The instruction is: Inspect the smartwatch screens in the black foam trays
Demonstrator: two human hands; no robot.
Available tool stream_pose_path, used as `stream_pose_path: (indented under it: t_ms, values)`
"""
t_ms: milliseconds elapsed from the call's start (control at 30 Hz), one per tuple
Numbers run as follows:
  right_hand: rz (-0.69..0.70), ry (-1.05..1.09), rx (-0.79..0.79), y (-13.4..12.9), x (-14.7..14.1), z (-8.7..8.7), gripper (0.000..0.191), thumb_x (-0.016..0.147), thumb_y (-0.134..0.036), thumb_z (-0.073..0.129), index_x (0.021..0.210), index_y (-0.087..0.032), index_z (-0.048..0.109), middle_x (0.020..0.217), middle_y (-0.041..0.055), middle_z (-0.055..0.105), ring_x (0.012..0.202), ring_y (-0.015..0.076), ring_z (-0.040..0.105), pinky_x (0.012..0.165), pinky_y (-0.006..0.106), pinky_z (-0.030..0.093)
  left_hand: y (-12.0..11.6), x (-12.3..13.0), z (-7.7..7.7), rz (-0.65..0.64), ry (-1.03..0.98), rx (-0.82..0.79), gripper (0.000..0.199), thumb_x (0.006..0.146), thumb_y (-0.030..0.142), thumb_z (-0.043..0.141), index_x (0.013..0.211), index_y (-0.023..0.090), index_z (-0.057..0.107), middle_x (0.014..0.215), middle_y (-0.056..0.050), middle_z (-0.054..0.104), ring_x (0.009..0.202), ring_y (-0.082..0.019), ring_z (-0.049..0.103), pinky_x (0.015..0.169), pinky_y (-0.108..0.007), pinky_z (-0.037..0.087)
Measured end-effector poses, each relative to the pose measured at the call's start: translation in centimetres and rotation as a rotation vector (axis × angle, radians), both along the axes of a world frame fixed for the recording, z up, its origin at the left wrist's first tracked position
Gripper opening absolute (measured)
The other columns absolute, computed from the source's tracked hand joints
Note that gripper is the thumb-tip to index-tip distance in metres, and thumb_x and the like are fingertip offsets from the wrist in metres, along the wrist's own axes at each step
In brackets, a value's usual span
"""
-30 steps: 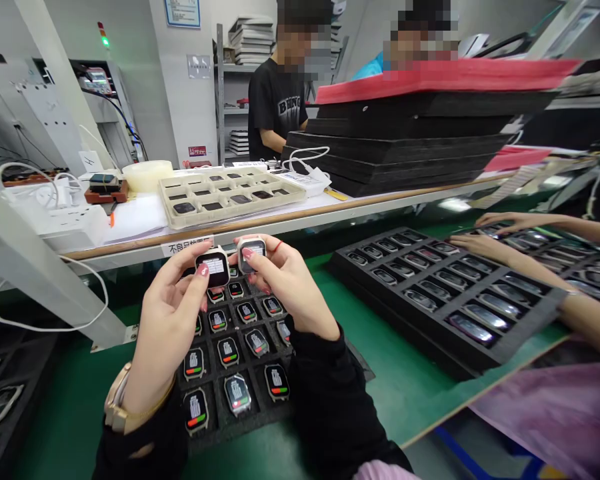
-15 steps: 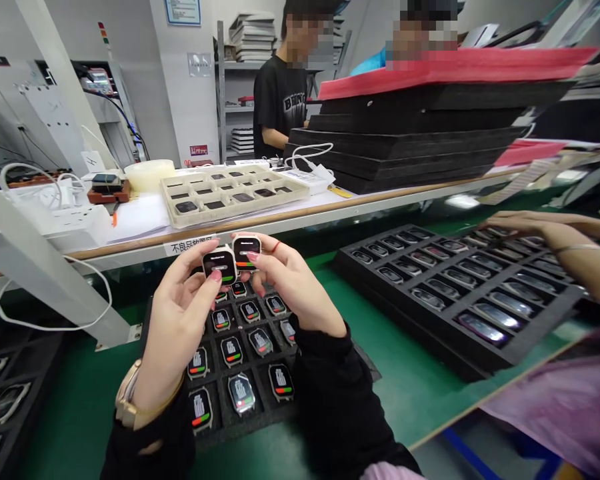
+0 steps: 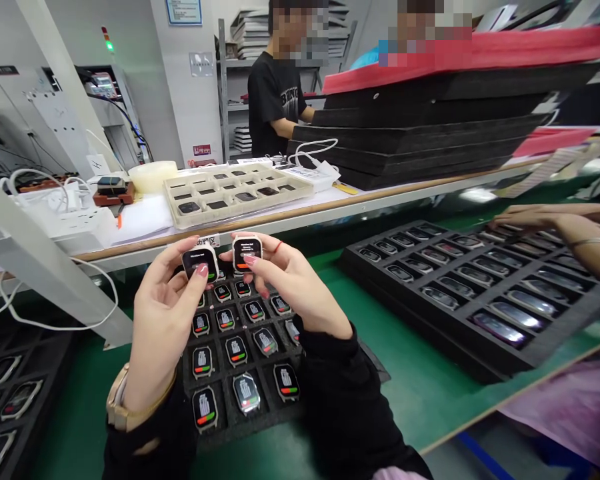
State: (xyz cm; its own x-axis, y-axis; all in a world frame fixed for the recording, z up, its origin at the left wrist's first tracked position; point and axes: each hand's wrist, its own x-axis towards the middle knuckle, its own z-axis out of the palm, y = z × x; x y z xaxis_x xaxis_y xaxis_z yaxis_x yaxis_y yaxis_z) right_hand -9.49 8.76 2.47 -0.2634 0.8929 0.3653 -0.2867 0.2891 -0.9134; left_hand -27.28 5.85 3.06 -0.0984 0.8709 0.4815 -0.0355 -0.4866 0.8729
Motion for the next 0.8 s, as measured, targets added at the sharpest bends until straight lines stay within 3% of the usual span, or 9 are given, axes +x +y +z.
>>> stream_pose_path:
  t_ms: [200, 333, 433, 533, 633, 800]
  values:
    - [0.092, 0.078, -0.072, 0.0, 0.7, -0.1, 0.043, 0.097, -0.033, 0.063, 0.139, -0.022, 0.059, 0.120, 0.0093, 0.068, 0.075, 0.0136, 0.058, 0.048, 0.017, 0.044, -1.1, -0.3, 0.6, -0.071, -0.012, -0.006, 0.043, 0.080, 0.028, 0.081, 0.121, 0.030, 0.066, 0.118, -0.004, 0.067, 0.098, -0.018, 0.069, 0.085, -0.026, 0.059]
    - [0.127, 0.165, -0.102, 0.1, 0.9, -0.1, 0.042, 0.100, -0.035, 0.061, 0.141, -0.025, 0.059, 0.122, 0.0089, 0.066, 0.078, 0.0143, 0.058, 0.050, 0.017, 0.046, -3.4, -0.4, 1.5, -0.334, -0.042, -0.090, 0.050, 0.075, 0.025, 0.085, 0.121, 0.033, 0.066, 0.103, -0.004, 0.068, 0.080, -0.015, 0.067, 0.067, -0.022, 0.057]
    - [0.119, 0.197, -0.106, 0.2, 0.7, 0.0, 0.041, 0.099, -0.035, 0.063, 0.140, -0.026, 0.061, 0.122, 0.0088, 0.066, 0.077, 0.0135, 0.058, 0.050, 0.016, 0.045, -4.9, -0.3, 2.0, -0.561, -0.084, -0.168, 0.052, 0.072, 0.028, 0.088, 0.119, 0.037, 0.068, 0.090, -0.003, 0.065, 0.063, -0.011, 0.059, 0.049, -0.016, 0.046]
    - [0.116, 0.211, -0.118, 0.2, 0.3, 0.0, 0.042, 0.098, -0.034, 0.066, 0.139, -0.027, 0.062, 0.121, 0.0088, 0.067, 0.075, 0.0121, 0.057, 0.050, 0.015, 0.045, -5.5, -0.6, 2.3, -0.656, -0.126, -0.220, 0.047, 0.072, 0.032, 0.088, 0.115, 0.037, 0.070, 0.085, -0.003, 0.063, 0.057, -0.008, 0.053, 0.047, -0.015, 0.042]
    - [0.119, 0.238, -0.122, 0.4, 0.1, 0.0, 0.043, 0.095, -0.034, 0.070, 0.138, -0.027, 0.063, 0.122, 0.0086, 0.067, 0.073, 0.0113, 0.056, 0.050, 0.015, 0.046, -5.2, -1.3, 2.7, -0.570, -0.210, -0.221, 0.046, 0.071, 0.032, 0.088, 0.114, 0.036, 0.071, 0.087, -0.002, 0.063, 0.057, -0.006, 0.051, 0.050, -0.015, 0.046]
    - [0.146, 0.295, -0.091, 0.9, -0.2, -0.2, 0.046, 0.093, -0.037, 0.071, 0.137, -0.025, 0.063, 0.117, 0.0089, 0.068, 0.071, 0.0120, 0.056, 0.049, 0.016, 0.048, -4.0, -2.1, 2.6, -0.174, -0.265, -0.160, 0.053, 0.071, 0.026, 0.088, 0.120, 0.034, 0.068, 0.096, -0.001, 0.066, 0.068, -0.008, 0.059, 0.058, -0.013, 0.052]
